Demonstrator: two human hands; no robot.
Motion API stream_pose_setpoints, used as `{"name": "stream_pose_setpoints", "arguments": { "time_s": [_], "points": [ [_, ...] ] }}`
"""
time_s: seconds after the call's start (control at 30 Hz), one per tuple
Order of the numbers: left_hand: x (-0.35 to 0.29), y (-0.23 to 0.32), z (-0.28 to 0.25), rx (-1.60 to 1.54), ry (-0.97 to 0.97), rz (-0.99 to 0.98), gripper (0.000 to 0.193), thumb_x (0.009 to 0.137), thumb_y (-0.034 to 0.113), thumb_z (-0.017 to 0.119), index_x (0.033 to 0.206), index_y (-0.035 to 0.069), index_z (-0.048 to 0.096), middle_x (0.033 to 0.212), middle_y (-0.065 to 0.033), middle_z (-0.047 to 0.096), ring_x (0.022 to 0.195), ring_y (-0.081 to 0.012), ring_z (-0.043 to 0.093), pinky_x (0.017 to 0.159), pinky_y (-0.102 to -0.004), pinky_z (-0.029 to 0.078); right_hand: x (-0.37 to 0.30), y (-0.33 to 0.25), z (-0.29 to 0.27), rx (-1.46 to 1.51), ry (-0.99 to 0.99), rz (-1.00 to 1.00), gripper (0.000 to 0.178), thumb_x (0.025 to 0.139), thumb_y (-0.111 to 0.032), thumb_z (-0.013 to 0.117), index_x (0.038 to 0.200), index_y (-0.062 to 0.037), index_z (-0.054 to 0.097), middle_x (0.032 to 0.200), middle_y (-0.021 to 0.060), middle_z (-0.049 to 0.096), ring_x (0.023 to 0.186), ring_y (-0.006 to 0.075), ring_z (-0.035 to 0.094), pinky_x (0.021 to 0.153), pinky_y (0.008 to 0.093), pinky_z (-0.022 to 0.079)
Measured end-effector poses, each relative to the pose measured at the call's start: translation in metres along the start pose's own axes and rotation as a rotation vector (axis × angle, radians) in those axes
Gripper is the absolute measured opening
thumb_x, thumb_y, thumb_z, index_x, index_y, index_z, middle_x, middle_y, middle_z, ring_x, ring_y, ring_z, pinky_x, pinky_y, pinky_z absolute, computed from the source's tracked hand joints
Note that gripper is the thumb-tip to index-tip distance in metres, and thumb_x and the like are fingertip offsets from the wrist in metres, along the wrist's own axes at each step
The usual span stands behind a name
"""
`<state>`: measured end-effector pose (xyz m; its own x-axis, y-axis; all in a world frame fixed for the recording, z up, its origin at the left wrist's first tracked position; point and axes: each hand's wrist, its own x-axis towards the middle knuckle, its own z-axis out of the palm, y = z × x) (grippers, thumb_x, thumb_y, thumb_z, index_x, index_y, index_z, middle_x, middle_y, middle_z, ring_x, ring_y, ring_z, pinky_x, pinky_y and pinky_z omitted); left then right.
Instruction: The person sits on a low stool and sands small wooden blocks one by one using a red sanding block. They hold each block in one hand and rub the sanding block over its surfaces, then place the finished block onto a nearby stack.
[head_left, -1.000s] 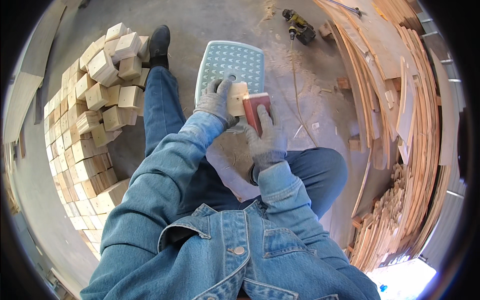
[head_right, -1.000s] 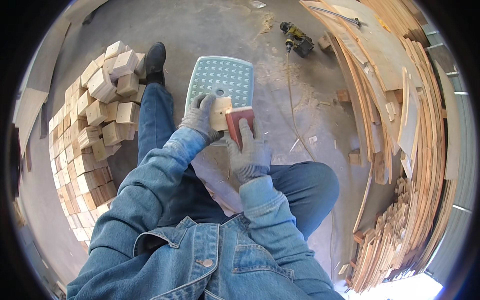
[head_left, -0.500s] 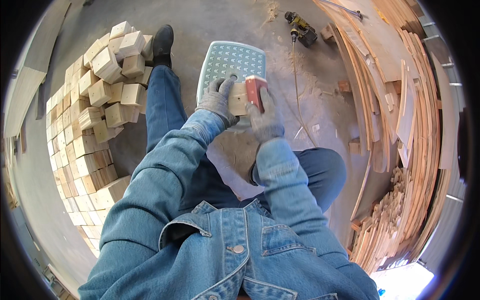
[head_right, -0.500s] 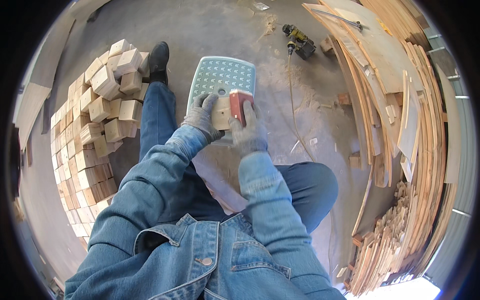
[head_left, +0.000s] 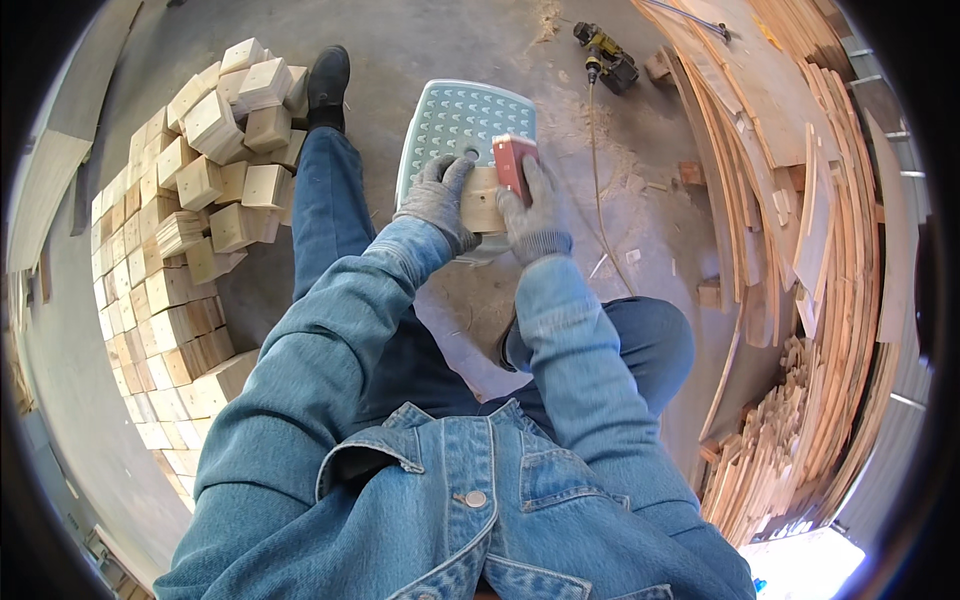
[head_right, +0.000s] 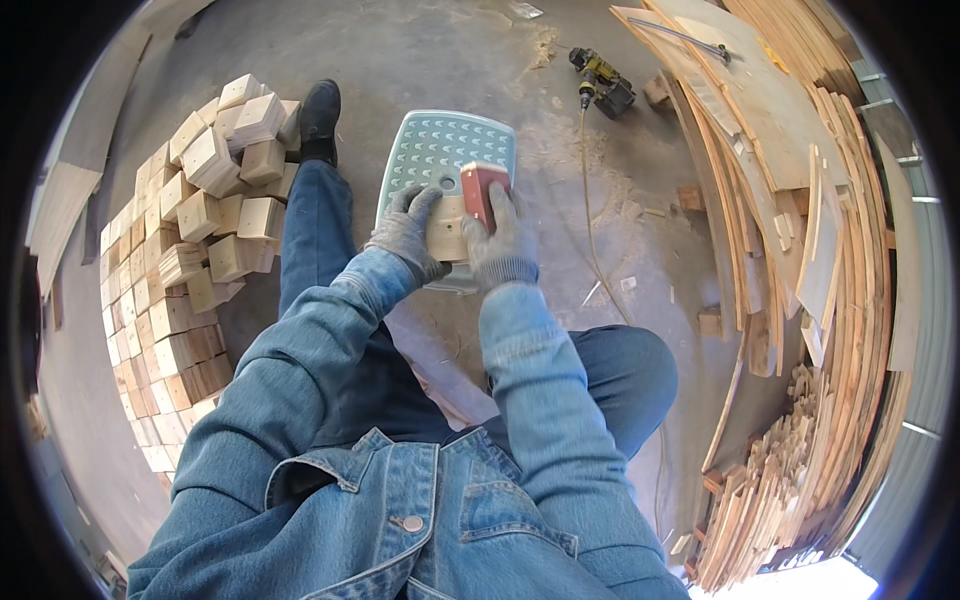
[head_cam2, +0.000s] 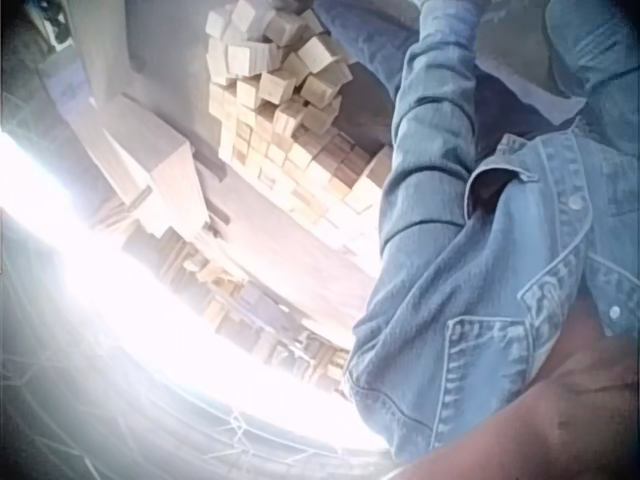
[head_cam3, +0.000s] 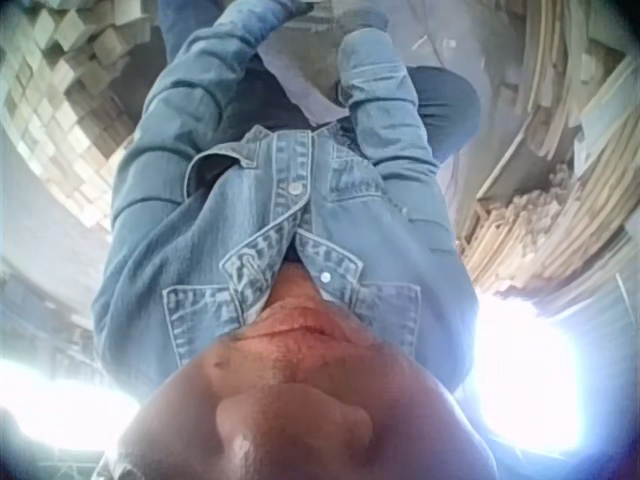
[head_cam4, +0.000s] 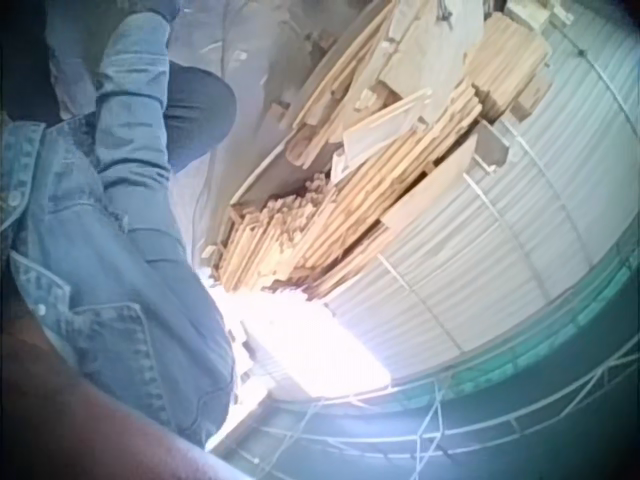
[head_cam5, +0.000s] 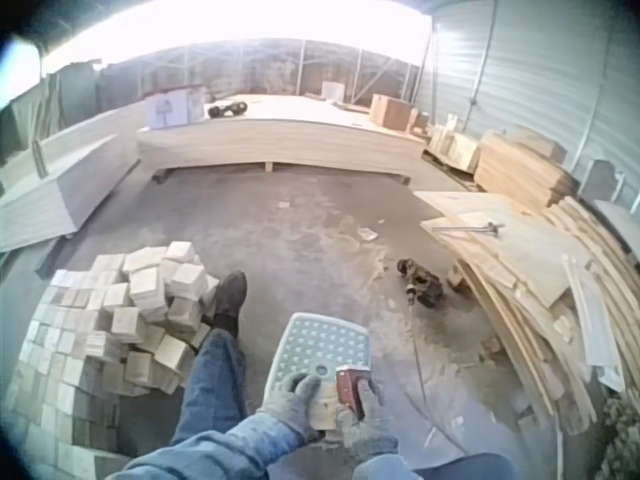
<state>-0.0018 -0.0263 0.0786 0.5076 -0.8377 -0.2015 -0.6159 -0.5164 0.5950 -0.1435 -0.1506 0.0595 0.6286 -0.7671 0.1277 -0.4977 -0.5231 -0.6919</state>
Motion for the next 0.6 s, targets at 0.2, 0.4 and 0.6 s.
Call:
{"name": "stream_pose_setpoints", "arguments": {
  "time_s": [0.2, 0.4, 0.6],
  "points": [
    [0.001, 0.000, 0.003, -0.012, 0.031, -0.004, 0.115, 0.058, 0.028, 0.097, 0.157, 0.013, 0.041, 0.157, -0.0180, 0.040, 0.147, -0.0396, 0.042, 0.124, -0.0437, 0.041, 0.021, 0.002, 0.003, -0.012, -0.028, 0.014, 0.071, 0.090, -0.030, 0.081, 0.150, -0.0018, 0.055, 0.153, 0.0277, 0.052, 0.142, 0.0427, 0.052, 0.118, 0.0457, 0.044],
    [-0.001, 0.000, 0.003, 0.002, 0.011, 0.015, 0.111, 0.062, 0.027, 0.093, 0.159, 0.017, 0.039, 0.156, -0.0159, 0.041, 0.146, -0.0397, 0.043, 0.124, -0.0457, 0.040, -0.087, -0.008, -0.015, 0.030, 0.060, -0.029, 0.074, 0.087, -0.026, 0.084, 0.151, -0.0036, 0.056, 0.153, 0.0291, 0.052, 0.140, 0.0464, 0.053, 0.118, 0.0469, 0.044],
    [0.001, -0.009, 0.010, 0.007, 0.032, 0.034, 0.117, 0.059, 0.025, 0.096, 0.161, 0.020, 0.037, 0.156, -0.0150, 0.042, 0.144, -0.0402, 0.044, 0.124, -0.0454, 0.041, -0.114, -0.009, -0.016, 0.087, 0.002, 0.053, 0.071, 0.093, -0.019, 0.080, 0.156, -0.0031, 0.050, 0.160, 0.0263, 0.045, 0.148, 0.0406, 0.047, 0.122, 0.0445, 0.040]
  ]
}}
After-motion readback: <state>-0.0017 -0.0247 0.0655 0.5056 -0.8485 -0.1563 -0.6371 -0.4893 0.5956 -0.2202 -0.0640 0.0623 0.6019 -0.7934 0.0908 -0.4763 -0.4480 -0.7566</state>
